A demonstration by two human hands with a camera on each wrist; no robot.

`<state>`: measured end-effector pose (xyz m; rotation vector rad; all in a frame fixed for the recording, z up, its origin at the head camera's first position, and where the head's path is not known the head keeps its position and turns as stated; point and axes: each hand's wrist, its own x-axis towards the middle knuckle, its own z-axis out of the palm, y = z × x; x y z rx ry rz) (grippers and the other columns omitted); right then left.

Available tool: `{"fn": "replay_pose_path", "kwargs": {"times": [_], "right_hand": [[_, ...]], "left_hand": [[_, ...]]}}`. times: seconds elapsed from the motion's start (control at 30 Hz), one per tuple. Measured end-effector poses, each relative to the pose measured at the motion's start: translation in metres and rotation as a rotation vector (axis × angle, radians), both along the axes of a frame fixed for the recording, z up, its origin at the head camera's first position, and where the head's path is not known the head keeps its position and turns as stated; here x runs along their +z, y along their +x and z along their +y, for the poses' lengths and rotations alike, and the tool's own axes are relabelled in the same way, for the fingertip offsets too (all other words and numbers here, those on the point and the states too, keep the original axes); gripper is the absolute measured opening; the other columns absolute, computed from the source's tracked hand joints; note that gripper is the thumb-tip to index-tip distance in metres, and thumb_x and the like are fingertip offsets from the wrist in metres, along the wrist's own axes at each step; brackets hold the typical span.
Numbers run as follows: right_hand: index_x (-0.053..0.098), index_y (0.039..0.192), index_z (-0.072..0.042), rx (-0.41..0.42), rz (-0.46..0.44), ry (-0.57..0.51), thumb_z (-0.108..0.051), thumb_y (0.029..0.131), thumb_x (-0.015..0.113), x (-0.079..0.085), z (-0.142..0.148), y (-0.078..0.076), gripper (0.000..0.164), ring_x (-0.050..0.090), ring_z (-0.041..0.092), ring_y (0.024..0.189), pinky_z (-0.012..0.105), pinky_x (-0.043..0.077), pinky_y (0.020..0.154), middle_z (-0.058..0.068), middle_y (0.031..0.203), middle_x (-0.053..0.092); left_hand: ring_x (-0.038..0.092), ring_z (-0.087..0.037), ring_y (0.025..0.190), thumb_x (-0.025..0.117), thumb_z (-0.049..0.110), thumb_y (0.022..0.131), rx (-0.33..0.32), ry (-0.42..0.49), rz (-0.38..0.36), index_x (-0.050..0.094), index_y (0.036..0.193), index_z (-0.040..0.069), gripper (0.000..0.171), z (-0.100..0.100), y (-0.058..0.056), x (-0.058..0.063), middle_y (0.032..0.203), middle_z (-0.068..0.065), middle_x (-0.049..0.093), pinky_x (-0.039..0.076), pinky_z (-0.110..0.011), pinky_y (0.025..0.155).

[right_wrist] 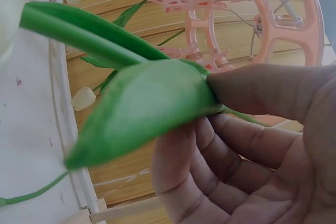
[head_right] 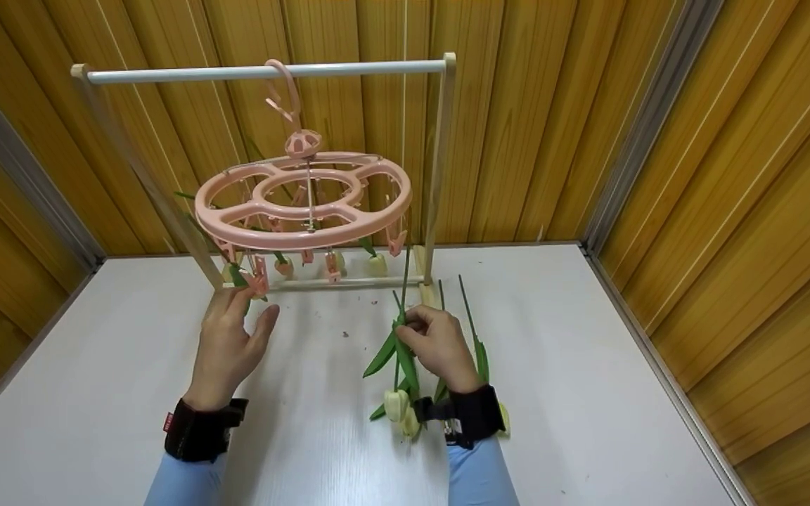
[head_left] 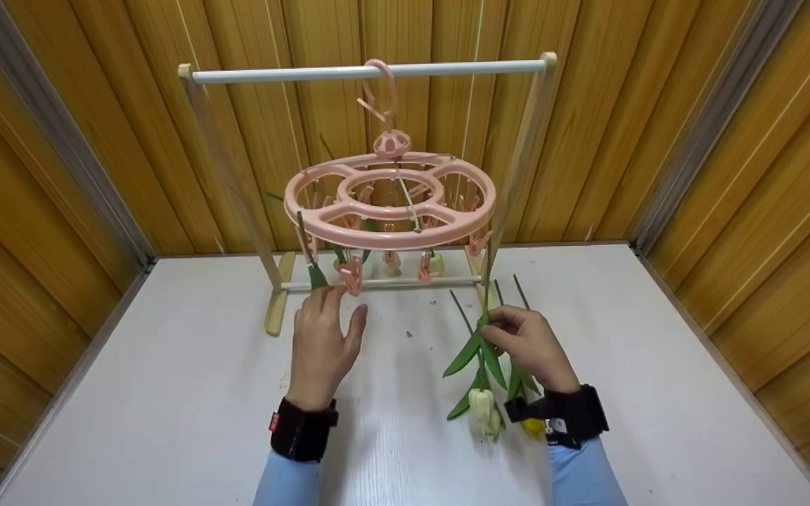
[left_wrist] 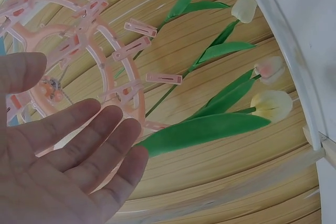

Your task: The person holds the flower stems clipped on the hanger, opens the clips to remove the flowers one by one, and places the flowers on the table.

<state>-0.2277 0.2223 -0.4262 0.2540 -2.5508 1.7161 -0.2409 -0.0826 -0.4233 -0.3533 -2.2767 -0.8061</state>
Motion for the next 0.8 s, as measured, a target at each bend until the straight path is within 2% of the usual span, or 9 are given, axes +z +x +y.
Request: {"fn": "replay_pose_path", "kwargs": {"times": [0.2, 0.37, 0.6, 0.8], "right_hand": [[0.072, 0.109, 0.004, 0.011, -0.019, 0.014, -0.006, 0.095, 0.068, -0.005, -0.004, -0.004, 0.017, 0.062, 0.015, 0.072, 0.026, 0.053, 0.065, 0.010, 0.087, 0.069], [0.070, 0.108, 0.006, 0.030, -0.039, 0.006, -0.003, 0.095, 0.066, -0.010, -0.006, -0.007, 0.016, 0.062, 0.015, 0.070, 0.026, 0.054, 0.064, 0.009, 0.085, 0.068], [0.071, 0.109, 0.006, 0.059, -0.045, 0.029, -0.005, 0.095, 0.067, -0.016, -0.008, -0.010, 0.018, 0.064, 0.014, 0.068, 0.030, 0.057, 0.063, 0.011, 0.087, 0.072], [0.071, 0.107, 0.008, 0.096, -0.055, 0.032, -0.005, 0.095, 0.066, -0.021, -0.011, -0.013, 0.018, 0.063, 0.012, 0.066, 0.028, 0.055, 0.062, 0.011, 0.087, 0.072]], "left_hand": [[0.064, -0.039, 0.109, 0.074, 0.022, 0.096, -0.005, -0.009, -0.047, 0.067, 0.123, -0.005, 0.039, 0.001, 0.000, 0.000, 0.119, -0.022, 0.065, 0.050, -0.053, 0.087], [0.064, -0.039, 0.109, 0.074, 0.022, 0.096, -0.014, -0.015, -0.049, 0.067, 0.121, -0.005, 0.037, 0.002, -0.001, -0.002, 0.118, -0.021, 0.066, 0.050, -0.054, 0.089], [0.065, -0.037, 0.102, 0.075, 0.022, 0.096, -0.021, -0.028, -0.056, 0.067, 0.121, -0.006, 0.039, 0.003, -0.001, -0.005, 0.116, -0.022, 0.066, 0.051, -0.054, 0.085], [0.066, -0.039, 0.101, 0.076, 0.023, 0.095, -0.026, -0.040, -0.072, 0.068, 0.119, -0.006, 0.039, 0.005, -0.003, -0.008, 0.113, -0.023, 0.067, 0.051, -0.055, 0.085]]}}
